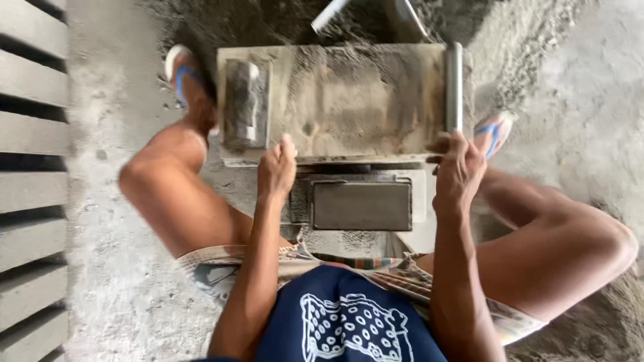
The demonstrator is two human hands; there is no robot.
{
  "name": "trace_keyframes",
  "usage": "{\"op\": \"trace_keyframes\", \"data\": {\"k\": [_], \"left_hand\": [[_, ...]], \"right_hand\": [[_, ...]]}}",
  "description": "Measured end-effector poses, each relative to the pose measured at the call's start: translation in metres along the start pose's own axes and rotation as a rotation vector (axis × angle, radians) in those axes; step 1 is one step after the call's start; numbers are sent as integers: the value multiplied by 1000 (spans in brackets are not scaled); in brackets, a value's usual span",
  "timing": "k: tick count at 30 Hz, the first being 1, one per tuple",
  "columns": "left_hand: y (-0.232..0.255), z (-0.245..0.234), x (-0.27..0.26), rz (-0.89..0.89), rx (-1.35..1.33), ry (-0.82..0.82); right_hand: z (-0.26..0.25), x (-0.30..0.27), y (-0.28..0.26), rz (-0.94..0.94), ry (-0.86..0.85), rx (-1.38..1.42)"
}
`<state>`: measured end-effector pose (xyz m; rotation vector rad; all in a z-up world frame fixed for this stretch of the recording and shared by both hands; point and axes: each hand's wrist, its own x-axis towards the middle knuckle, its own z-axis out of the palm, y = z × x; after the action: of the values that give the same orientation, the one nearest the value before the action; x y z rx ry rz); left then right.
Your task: The person scoops wet concrete into a rectangular metal mold using a trowel, levels the surface, and compacts the mixture. They then lift the mold, flip it to release the formed block onto a stack, and repeat the process.
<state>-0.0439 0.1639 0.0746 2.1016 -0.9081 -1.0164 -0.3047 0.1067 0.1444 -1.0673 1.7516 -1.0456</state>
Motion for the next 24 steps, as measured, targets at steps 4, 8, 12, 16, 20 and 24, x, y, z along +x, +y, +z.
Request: {"op": "trace_keyframes", "data": {"k": [4, 8, 12, 16, 20, 24], "left_hand": [[-36, 36, -11, -462, -311, -201], [-33, 40, -33, -500, -261, -366], [-32, 33, -47, -490, -292, -448], [-35, 32, -42, -494, -235, -469], [4, 14, -28, -499, -305, -449], [39, -4, 3, -407, -399, -398]], "right_hand": [[-30, -1, 78, 387, 226, -5], [-34, -6, 211, 678, -196, 551], [-6, -48, 79, 935, 19, 484], [-3, -45, 86, 939, 20, 433], [17, -32, 66, 858, 238, 469], [10, 10, 35, 847, -39, 525]]}}
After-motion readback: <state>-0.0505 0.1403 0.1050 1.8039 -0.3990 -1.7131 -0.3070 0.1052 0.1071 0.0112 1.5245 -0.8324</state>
